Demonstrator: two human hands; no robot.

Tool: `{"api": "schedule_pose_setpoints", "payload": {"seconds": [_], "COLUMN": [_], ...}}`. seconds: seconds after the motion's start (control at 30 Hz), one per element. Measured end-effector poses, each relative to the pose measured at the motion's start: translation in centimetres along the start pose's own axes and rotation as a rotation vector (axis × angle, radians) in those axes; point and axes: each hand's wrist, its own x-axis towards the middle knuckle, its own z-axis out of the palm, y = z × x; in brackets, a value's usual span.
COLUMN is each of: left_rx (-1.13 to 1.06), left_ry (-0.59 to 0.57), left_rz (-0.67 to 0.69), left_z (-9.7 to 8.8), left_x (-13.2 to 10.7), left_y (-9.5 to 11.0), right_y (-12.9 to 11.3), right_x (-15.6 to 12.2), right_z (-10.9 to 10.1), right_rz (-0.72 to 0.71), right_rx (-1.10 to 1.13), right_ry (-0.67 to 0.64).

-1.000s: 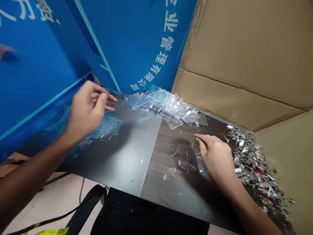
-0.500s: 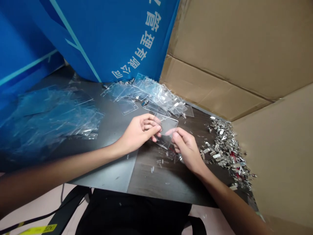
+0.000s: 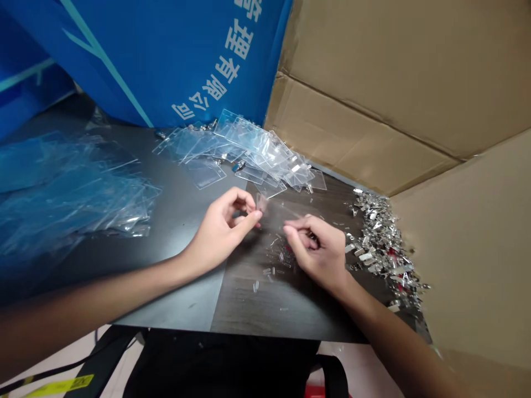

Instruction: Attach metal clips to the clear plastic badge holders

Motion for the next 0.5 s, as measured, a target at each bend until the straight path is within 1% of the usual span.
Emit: {"api": "schedule_pose_setpoints", "payload": {"seconds": [0.03,0.07,0.13,0.23,0.3,0.33,0.4,0.5], "left_rx": [0.019,0.021,-0.039,-0.194,-0.242,-0.245,-0.233,-0.202], "left_ry": [-0.024,-0.067,-0.161,-0.336,-0.452,-0.486,-0.502,-0.455], "left_rz": [0.009,0.010,-0.007,-0.051,-0.076,-0.090,-0.111,-0.129], "left_z": [0.1,0.2,0.3,0.3,0.3,0.3,0.3,0.4], "left_x": [-0.3,-0.6,-1.0,-1.5,-1.5,-1.5,-1.2,-0.8], "left_y": [-0.1,-0.2,-0.4,-0.6,-0.6,-0.5,-0.3,0.0], "right_y": [0.0,0.0,0.1,0.3,0.4,0.5,0.5,0.3], "right_x": [-0.2,-0.4,-0.7,-1.1,-1.1,-1.1,-0.8,-0.5], "right_z": [0.0,0.1,0.1,0.2,0.2,0.2,0.2,0.2], "right_rz": [-0.099,-0.167,-0.205,-0.131,-0.060,-0.032,0.018,0.140], "right_rx": [-0.038,-0.060,-0.075,-0.042,0.010,0.036,0.073,0.098], "right_ry": [-0.025,-0.058,-0.111,-0.175,-0.219,-0.235,-0.251,-0.260]}}
